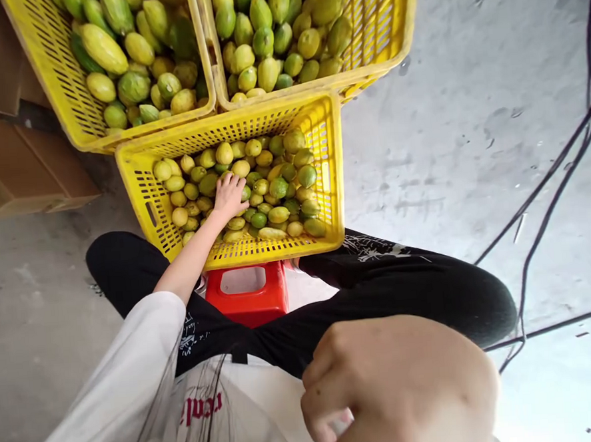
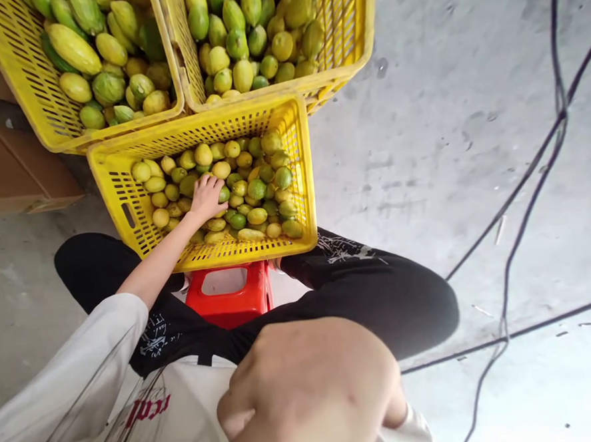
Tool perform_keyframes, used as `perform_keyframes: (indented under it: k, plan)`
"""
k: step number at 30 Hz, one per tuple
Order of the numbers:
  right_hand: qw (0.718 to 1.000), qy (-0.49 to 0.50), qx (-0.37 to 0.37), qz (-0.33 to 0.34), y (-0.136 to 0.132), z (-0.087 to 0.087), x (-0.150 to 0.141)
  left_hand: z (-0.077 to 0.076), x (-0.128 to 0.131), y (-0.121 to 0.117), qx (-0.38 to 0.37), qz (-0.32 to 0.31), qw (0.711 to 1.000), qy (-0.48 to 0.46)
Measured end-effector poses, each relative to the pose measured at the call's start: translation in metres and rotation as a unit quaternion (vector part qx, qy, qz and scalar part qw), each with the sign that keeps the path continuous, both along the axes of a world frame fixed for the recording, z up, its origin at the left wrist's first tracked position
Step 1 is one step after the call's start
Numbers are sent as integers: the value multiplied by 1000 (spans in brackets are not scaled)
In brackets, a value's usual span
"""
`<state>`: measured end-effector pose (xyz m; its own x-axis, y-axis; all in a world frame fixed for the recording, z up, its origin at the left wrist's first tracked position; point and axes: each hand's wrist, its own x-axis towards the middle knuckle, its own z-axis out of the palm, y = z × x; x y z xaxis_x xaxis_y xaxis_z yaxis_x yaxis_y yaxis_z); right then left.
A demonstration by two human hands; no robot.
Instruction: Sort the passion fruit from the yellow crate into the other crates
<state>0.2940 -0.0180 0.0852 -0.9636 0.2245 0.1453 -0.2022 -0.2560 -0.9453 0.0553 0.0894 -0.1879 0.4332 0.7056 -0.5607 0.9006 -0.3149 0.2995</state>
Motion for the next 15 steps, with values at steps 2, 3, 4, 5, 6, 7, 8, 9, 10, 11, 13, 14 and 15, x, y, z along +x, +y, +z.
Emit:
perform_keyframes:
  k: [2,3,4,5,6,7,8,9,10,11,13,14,15]
  plan:
    - [999,35,6,-8,16,-11,-1,9,-1,-3,-8,-2,1000,5]
    - [999,47,4,-12,23,-16,-2,14,-5,-4,-15,-3,1000,8]
    - [998,58,-2,-13,28,-21,-3,19,-11,-5,-21,-2,1000,16]
    - [998,65,-8,-13,31,-25,-5,23,-18,-7,-25,-3,999,27]
    - [998,64,-14,-15,33,-29,-7,26,-25,-10,-31,-11,999,41]
    - [999,46,-13,-20,33,-33,-11,28,-32,-14,-41,-27,997,55]
    - [1000,2,-3,-29,33,-37,-15,30,-38,-20,-56,-48,995,66]
    - [996,-75,19,-43,32,-41,-20,31,-42,-28,-74,-71,992,71]
    - [980,-181,52,-60,31,-46,-26,32,-46,-37,-91,-89,989,73]
    - [943,-309,93,-75,30,-53,-32,32,-47,-46,-96,-91,989,67]
    - [801,-566,174,-92,30,-73,-41,33,-47,-63,-104,-69,991,58]
    - [729,-650,199,-85,31,-86,-44,34,-46,-69,-109,-45,991,64]
    - [679,-701,206,-72,33,-100,-45,35,-45,-74,-117,-14,990,77]
